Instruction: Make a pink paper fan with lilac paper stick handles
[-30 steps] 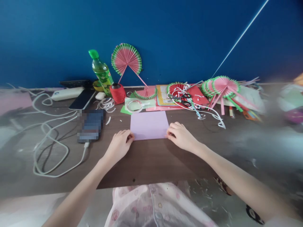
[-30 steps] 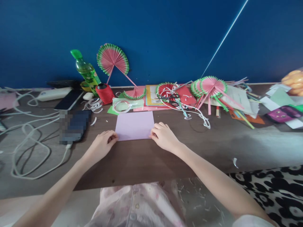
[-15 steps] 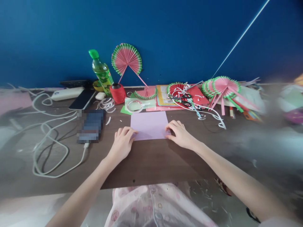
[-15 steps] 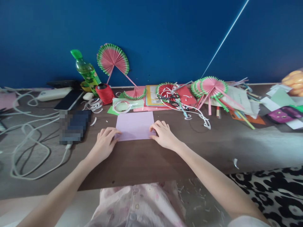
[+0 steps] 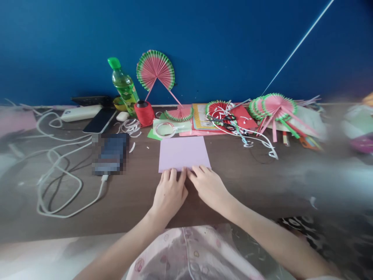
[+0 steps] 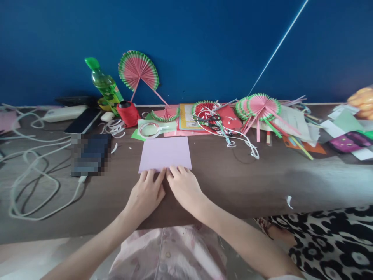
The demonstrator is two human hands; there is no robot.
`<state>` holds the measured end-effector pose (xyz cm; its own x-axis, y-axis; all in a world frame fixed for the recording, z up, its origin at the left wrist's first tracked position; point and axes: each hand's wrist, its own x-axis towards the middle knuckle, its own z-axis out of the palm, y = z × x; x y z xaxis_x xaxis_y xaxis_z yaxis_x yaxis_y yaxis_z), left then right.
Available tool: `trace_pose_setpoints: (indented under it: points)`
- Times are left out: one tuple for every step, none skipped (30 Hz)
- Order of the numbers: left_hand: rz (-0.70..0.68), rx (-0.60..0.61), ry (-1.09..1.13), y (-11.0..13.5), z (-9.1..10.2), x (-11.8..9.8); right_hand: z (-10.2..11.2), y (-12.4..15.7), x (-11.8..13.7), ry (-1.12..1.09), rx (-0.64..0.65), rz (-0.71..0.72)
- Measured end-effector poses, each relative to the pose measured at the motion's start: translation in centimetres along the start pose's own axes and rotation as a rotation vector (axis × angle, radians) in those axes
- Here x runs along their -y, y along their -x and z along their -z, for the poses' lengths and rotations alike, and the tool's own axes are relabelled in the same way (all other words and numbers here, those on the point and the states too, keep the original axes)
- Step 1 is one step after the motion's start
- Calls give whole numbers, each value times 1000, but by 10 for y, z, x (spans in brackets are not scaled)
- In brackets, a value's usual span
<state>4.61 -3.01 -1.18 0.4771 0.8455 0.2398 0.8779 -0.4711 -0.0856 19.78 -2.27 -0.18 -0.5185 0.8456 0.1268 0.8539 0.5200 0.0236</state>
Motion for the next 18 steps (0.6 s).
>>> trace_pose_setpoints:
  points:
    - [10, 0, 1, 1, -1, -3, -1, 1, 4, 10, -9, -27]
    - [21, 0, 5, 2, -1, -5, -2, 2, 8, 16, -24, -44]
    - [30, -1, 11, 2, -2, -5, -3, 4, 9, 20, -43, -50]
    - [36, -1, 19, 3, -2, -5, -5, 5, 9, 17, -60, -48]
    - [42, 1, 29, 4, -2, -4, -6, 6, 8, 8, -71, -40]
    - [50, 4, 42, 5, -2, -2, -6, 7, 5, -4, -76, -28]
    - [61, 7, 58, 5, -2, 1, -6, 9, 1, -20, -78, -15]
    - [77, 9, 76, 6, -1, 4, -6, 11, -4, -34, -79, -5]
    - [93, 10, 91, 7, 0, 7, -5, 13, -9, -45, -79, 0]
    - [107, 9, 100, 8, 1, 11, -4, 16, -14, -50, -82, -3]
    - [114, 7, 104, 10, 3, 15, -3, 19, -19, -53, -88, -9]
    - [117, 3, 101, 11, 4, 18, -3, 23, -23, -54, -96, -18]
    - [117, -3, 95, 13, 5, 22, -3, 27, -28, -57, -107, -26]
    - [112, -12, 89, 15, 5, 26, -4, 31, -31, -63, -117, -30]
    - [105, -25, 85, 17, 6, 30, -5, 34, -35, -74, -130, -29]
    - [94, -38, 84, 19, 6, 34, -7, 37, -37, -86, -143, -24]
    - [83, -52, 86, 21, 5, 37, -9, 38, -40, -100, -156, -19]
    - [72, -65, 91, 22, 4, 41, -11, 39, -42, -113, -167, -19]
